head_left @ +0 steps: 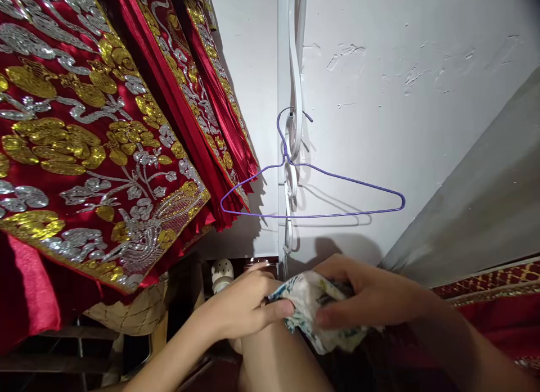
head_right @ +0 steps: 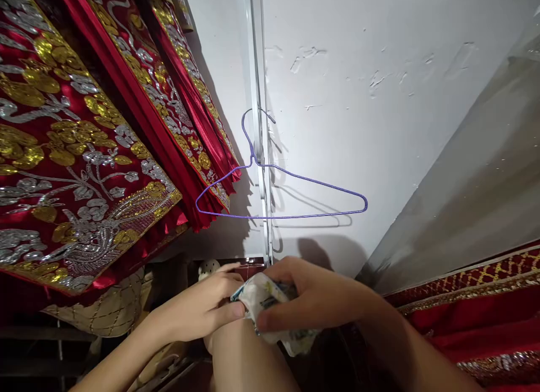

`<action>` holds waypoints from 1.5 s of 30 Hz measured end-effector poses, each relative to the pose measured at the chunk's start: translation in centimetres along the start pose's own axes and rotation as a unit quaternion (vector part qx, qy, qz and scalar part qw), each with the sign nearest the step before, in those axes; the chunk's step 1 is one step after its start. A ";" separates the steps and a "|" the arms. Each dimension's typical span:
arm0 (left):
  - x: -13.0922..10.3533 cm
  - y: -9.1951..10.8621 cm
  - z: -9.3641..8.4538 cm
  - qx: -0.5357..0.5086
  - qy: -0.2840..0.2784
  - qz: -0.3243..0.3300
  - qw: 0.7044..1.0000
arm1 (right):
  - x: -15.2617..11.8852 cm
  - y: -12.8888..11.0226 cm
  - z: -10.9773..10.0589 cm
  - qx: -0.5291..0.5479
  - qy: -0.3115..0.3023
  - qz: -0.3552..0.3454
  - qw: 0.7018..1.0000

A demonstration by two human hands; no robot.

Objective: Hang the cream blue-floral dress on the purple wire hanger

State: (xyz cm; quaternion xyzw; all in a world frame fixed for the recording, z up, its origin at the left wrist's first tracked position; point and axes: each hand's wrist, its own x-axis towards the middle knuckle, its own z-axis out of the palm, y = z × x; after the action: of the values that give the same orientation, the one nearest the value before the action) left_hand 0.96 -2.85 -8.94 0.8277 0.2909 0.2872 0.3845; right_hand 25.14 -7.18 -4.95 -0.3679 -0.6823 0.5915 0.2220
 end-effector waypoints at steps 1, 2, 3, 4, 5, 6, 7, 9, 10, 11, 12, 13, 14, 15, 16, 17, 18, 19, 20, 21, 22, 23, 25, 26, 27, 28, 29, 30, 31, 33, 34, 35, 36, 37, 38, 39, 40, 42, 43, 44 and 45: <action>-0.3 -0.8 -0.6 0.050 -0.002 -0.013 0.999 | -0.4 0.0 -0.7 -0.061 0.078 -0.025 0.995; -0.5 -1.5 -1.4 0.109 -0.005 -0.028 0.994 | -0.6 0.2 -1.4 -0.119 0.170 -0.050 0.977; -0.8 -2.2 -2.3 0.168 -0.006 -0.049 0.985 | -0.8 0.4 -2.1 -0.163 0.262 -0.068 0.949; -1.1 -2.8 -3.2 0.216 0.010 -0.077 0.973 | -0.8 0.7 -2.7 -0.187 0.336 -0.077 0.920; -1.3 -3.2 -4.1 0.260 0.023 -0.109 0.959 | -0.7 1.0 -3.2 -0.194 0.388 -0.075 0.898; -1.4 -3.4 -4.9 0.303 0.031 -0.138 0.942 | -0.4 1.4 -3.7 -0.190 0.417 -0.068 0.886; -1.5 -3.6 -5.5 0.345 0.037 -0.161 0.924 | -0.1 1.7 -4.1 -0.182 0.428 -0.061 0.883; -1.5 -3.7 -6.0 0.407 0.049 -0.179 0.894 | 0.8 2.4 -4.6 -0.173 0.423 -0.050 0.888; -1.4 -3.7 -6.0 0.423 0.061 -0.175 0.887 | 1.2 2.7 -4.6 -0.172 0.418 -0.045 0.891; -1.3 -3.8 -5.9 0.430 0.071 -0.167 0.884 | 1.5 2.9 -4.6 -0.172 0.419 -0.039 0.891; -1.2 -4.0 -5.7 0.431 0.079 -0.161 0.885 | 1.7 3.1 -4.5 -0.170 0.423 -0.030 0.889; -1.0 -4.1 -5.5 0.427 0.088 -0.159 0.886 | 1.8 3.2 -4.4 -0.168 0.431 -0.019 0.886; -0.9 -4.3 -5.3 0.421 0.097 -0.162 0.887 | 1.8 3.2 -4.2 -0.166 0.443 -0.012 0.881; -0.8 -4.4 -5.2 0.413 0.110 -0.165 0.889 | 1.6 3.1 -4.1 -0.164 0.457 -0.006 0.874; -0.7 -4.5 -5.2 0.401 0.129 -0.167 0.891 | 1.3 2.9 -4.0 -0.166 0.467 -0.002 0.869; -0.6 -4.5 -5.2 0.385 0.153 -0.164 0.895 | 1.0 2.8 -3.9 -0.171 0.474 0.001 0.864; -0.5 -4.5 -5.4 0.366 0.180 -0.156 0.899 | 0.7 2.6 -3.9 -0.180 0.480 0.000 0.859; -0.3 -4.3 -5.5 0.347 0.209 -0.144 0.903 | 0.5 2.4 -3.9 -0.191 0.485 -0.002 0.854; 0.1 -4.2 -5.7 0.326 0.237 -0.132 0.905 | 0.3 2.2 -4.0 -0.200 0.487 -0.005 0.850; 0.6 -4.0 -6.0 0.305 0.260 -0.122 0.908 | 0.3 2.1 -4.1 -0.206 0.487 -0.008 0.849; 1.2 -3.7 -6.2 0.283 0.279 -0.112 0.911 | 0.5 2.1 -4.1 -0.206 0.486 -0.011 0.849; 2.0 -3.5 -6.3 0.258 0.293 -0.101 0.915 | 0.6 2.1 -4.2 -0.201 0.483 -0.012 0.852; 3.9 -2.9 -6.6 0.211 0.302 -0.058 0.928 | 1.1 2.4 -4.2 -0.172 0.463 -0.012 0.869; 4.9 -2.7 -6.7 0.194 0.297 -0.029 0.934 | 1.2 2.5 -4.1 -0.153 0.444 -0.013 0.883; 5.7 -2.5 -6.8 0.185 0.290 0.000 0.939 | 1.3 2.6 -4.0 -0.134 0.422 -0.015 0.896; 6.4 -2.3 -6.9 0.183 0.284 0.025 0.941 | 1.1 2.8 -3.9 -0.119 0.405 -0.019 0.906; 6.9 -2.2 -7.0 0.186 0.280 0.041 0.941 | 0.8 2.8 -3.9 -0.112 0.403 -0.026 0.908; 7.1 -2.1 -7.1 0.193 0.280 0.049 0.939 | 0.3 2.9 -3.8 -0.115 0.417 -0.036 0.901; 7.1 -2.1 -7.1 0.201 0.280 0.052 0.937 | -0.3 2.9 -3.9 -0.127 0.450 -0.048 0.882; 6.7 -2.1 -7.2 0.216 0.271 0.052 0.937 | -1.5 2.8 -4.5 -0.163 0.536 -0.069 0.825; 6.3 -2.1 -7.1 0.223 0.258 0.053 0.938 | -2.0 2.7 -5.1 -0.181 0.568 -0.074 0.799; 6.0 -2.0 -7.1 0.230 0.246 0.058 0.940 | -2.4 2.6 -5.8 -0.195 0.587 -0.072 0.782; 5.6 -1.9 -7.1 0.236 0.236 0.063 0.941 | -2.5 2.5 -6.7 -0.207 0.596 -0.066 0.773; 5.4 -1.7 -7.0 0.243 0.230 0.067 0.940 | -2.5 2.3 -7.7 -0.218 0.597 -0.058 0.770; 5.2 -1.5 -7.0 0.251 0.227 0.068 0.939 | -2.3 2.1 -8.7 -0.230 0.592 -0.049 0.771; 5.0 -1.2 -7.0 0.258 0.226 0.065 0.937 | -2.0 1.9 -9.7 -0.242 0.586 -0.042 0.772; 4.9 -0.9 -7.1 0.265 0.226 0.061 0.935 | -1.7 1.6 -10.5 -0.254 0.581 -0.037 0.772; 4.7 -0.4 -7.5 0.277 0.230 0.053 0.931 | -1.3 1.0 -11.6 -0.281 0.579 -0.030 0.765; 4.7 -0.3 -7.8 0.283 0.237 0.054 0.928 | -1.4 0.7 -11.8 -0.293 0.576 -0.026 0.763; 4.7 -0.1 -8.2 0.289 0.249 0.058 0.922 | -1.7 0.5 -11.9 -0.299 0.567 -0.022 0.767; 4.8 0.0 -8.5 0.294 0.266 0.064 0.916 | -2.2 0.3 -11.9 -0.295 0.548 -0.017 0.783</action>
State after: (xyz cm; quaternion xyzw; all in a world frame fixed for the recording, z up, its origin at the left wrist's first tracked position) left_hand -1.82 4.47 -3.12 0.8134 0.4002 0.4220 0.0128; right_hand 35.39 -1.16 -2.53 -0.6659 -0.5928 0.0565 0.4494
